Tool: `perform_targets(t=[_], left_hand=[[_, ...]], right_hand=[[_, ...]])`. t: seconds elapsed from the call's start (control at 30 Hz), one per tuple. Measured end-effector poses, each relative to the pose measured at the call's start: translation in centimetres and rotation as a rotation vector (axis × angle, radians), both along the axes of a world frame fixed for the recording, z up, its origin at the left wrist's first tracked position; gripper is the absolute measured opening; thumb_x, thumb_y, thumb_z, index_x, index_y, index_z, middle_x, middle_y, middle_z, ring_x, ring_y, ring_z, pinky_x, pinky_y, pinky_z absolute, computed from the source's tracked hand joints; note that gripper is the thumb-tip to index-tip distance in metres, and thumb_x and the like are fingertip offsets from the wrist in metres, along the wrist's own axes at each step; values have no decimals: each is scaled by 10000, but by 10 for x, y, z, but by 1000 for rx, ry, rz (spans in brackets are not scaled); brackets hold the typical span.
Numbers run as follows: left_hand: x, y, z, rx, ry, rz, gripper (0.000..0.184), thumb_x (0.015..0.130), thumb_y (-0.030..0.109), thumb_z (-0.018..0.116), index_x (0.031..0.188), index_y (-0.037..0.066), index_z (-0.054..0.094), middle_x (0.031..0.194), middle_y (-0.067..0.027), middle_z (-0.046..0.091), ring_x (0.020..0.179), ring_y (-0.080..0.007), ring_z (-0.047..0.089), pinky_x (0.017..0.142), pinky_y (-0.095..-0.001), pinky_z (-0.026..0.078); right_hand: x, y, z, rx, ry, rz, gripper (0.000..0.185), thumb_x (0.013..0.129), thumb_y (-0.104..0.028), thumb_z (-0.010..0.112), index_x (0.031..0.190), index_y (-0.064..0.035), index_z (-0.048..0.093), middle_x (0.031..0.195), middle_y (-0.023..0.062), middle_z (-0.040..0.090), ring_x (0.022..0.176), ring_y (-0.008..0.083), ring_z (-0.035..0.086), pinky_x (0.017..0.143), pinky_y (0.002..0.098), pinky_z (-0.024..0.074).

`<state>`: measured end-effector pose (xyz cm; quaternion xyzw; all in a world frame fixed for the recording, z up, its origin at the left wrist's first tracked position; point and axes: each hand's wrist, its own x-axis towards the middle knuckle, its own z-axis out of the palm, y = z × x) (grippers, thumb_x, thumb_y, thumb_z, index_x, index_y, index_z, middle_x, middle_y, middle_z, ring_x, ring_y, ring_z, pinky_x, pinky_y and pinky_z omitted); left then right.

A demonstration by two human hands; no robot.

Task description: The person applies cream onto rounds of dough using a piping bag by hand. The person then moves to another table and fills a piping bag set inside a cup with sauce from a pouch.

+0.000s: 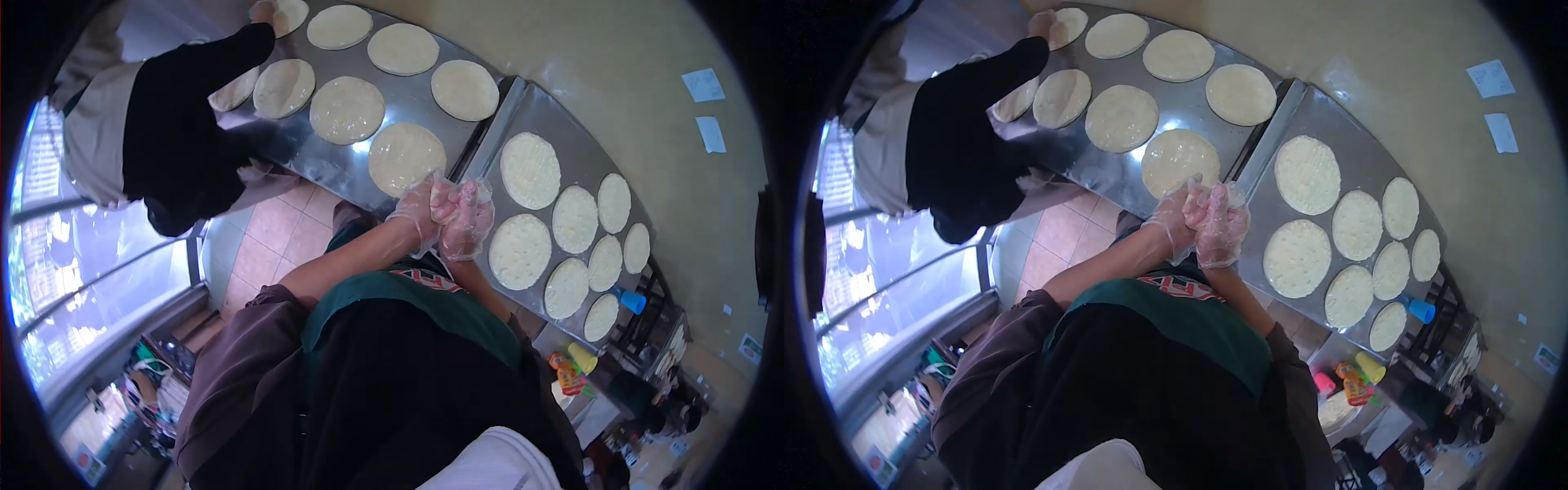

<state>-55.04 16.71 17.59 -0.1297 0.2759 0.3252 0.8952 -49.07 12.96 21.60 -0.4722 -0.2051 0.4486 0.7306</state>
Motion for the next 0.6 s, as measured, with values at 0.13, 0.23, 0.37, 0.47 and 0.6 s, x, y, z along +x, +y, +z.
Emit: perform_targets(t=[0.13, 0.23, 0.37, 0.47, 0.6], left_hand=[[-24, 62, -57, -108, 78, -129, 207, 878, 275, 444, 808, 110, 547, 693, -53, 556, 711, -184, 559, 686, -334, 475], [-37, 76, -141, 577, 450, -221, 214, 887, 277, 434, 843, 95, 536, 730, -58, 555, 692, -193, 562, 669, -341, 485], [-45, 88, -181, 939, 689, -332, 220, 898, 271, 419, 900, 78, 524, 779, -62, 555, 683, -200, 565, 658, -342, 494], [-46, 103, -152, 139, 434, -301, 222, 903, 254, 404, 959, 74, 522, 818, -57, 564, 726, -195, 568, 676, -327, 491], [-59, 87, -177, 375, 504, -263, 263, 902, 264, 398, 1027, 65, 516, 898, -73, 580, 820, -200, 574, 711, -318, 484]], right_hand=[[-30, 56, -31, -137, -123, -117, 401, 891, -307, 463, 636, -7, 540, 571, 85, 568, 575, 172, 555, 648, 309, 453], [-45, 87, -62, -165, -151, -186, 426, 891, -307, 460, 608, -1, 543, 605, 105, 586, 633, 198, 572, 723, 335, 445], [-53, 115, -87, -250, -138, -223, 431, 895, -304, 454, 606, 3, 542, 619, 118, 591, 664, 214, 577, 748, 347, 441], [-57, 120, -106, -308, -144, -193, 457, 895, -316, 443, 592, 4, 568, 639, 115, 607, 665, 199, 577, 713, 329, 444], [-65, 119, -116, -475, -206, -186, 463, 895, -320, 436, 588, -8, 587, 650, 104, 614, 657, 186, 574, 682, 311, 445]])
